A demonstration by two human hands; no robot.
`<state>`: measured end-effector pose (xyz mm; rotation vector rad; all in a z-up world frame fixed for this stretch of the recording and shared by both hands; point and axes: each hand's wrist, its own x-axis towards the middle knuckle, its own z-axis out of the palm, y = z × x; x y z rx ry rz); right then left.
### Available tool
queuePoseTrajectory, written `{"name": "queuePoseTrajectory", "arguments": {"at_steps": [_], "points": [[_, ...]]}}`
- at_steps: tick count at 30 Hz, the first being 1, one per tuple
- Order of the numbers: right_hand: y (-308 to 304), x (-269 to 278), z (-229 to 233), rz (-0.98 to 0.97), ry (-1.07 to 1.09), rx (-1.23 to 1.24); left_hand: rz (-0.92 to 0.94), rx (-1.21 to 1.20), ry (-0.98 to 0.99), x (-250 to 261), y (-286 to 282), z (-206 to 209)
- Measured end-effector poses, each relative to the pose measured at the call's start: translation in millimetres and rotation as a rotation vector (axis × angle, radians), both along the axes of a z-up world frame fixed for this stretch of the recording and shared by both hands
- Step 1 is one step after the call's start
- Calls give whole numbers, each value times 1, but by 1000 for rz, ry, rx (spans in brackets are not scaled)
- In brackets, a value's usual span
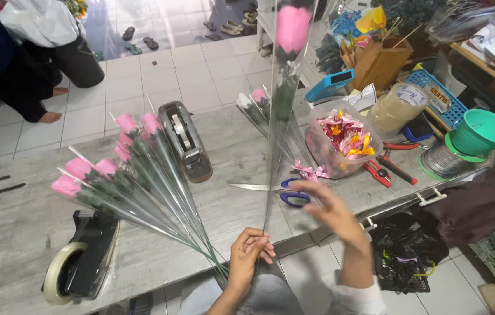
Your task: The person wraps individual pink roses in clear cellophane and ties a pink ribbon around the base of each stem. They repeat this process for several flowers, arranging the finished wrapped roses on the table.
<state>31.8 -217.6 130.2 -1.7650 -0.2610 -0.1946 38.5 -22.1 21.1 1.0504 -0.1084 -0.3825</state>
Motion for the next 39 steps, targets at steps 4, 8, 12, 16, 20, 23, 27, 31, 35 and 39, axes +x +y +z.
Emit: {"name": "queuePoseTrajectory", "arguments": {"at_steps": [4, 8, 12, 16, 20, 23, 27, 31, 35, 39], "points": [[-98, 4, 11, -746, -220, -128, -120, -52, 14, -6, -9, -4], [-160, 35, -2, -759, -91, -749, -211, -73, 67, -22, -24, -15], [-191, 75, -40, -599, -34, -1089, -273, -170, 94, -33, -37, -35], [-177, 79, -14, -486, 307, -1039, -281, -172, 111, -38, -35, -16], [-188, 79, -13, -391, 206, -941, -303, -130, 73, -38, -33, -11], [-170, 77, -6, -447, 124, -919, -283, -142, 71, -40, -37, -14], [-153, 89, -1, -381, 296, -1103, -226, -140, 60, -42, -43, -23], [-165, 98, -8, -374, 259, -1085, -267, -102, 101, -41, -38, -25], [-173, 97, -3, -392, 80, -874, -325, -89, 118, -40, -35, -27], [-178, 98, -2, -402, 36, -796, -312, -132, 96, -40, -37, -31]]}}
